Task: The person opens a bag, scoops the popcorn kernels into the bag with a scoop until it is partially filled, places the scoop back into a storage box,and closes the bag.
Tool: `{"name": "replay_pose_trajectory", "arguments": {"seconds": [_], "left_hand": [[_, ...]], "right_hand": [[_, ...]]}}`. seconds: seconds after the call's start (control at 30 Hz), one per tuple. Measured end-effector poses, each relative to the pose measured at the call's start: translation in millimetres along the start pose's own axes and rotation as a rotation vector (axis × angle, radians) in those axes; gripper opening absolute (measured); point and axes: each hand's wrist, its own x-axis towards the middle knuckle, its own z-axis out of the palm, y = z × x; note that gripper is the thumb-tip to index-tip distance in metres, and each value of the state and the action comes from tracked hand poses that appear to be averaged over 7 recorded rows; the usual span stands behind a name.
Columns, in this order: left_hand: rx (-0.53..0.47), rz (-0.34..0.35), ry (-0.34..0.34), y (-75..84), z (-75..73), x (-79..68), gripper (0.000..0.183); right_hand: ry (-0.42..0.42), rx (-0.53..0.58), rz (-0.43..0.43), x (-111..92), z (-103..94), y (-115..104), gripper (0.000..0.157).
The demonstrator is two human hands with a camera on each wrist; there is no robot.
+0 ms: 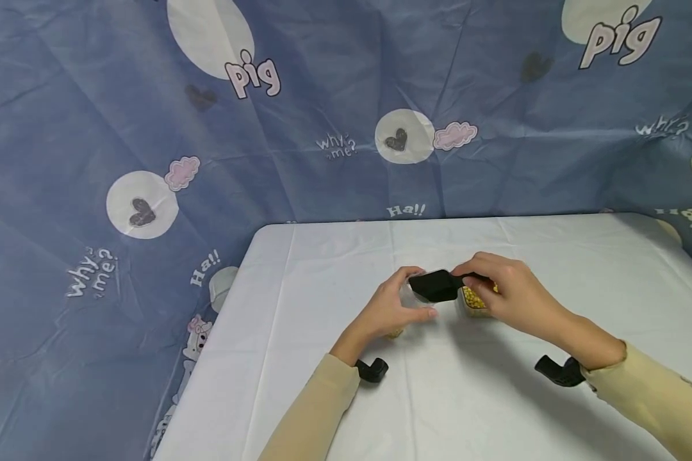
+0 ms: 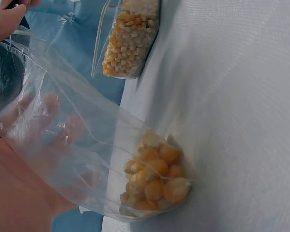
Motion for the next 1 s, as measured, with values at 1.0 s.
{"name": "replay_pose_trajectory", "arguments": {"seconds": [1.0], "left_hand": [[-0.096,0.001,-0.058,30.3,-9.2,-28.3,0.072]], "right_hand": [[0.018,-0.007,0.415,-23.6,-64.4,-21.8,0.019]]}}
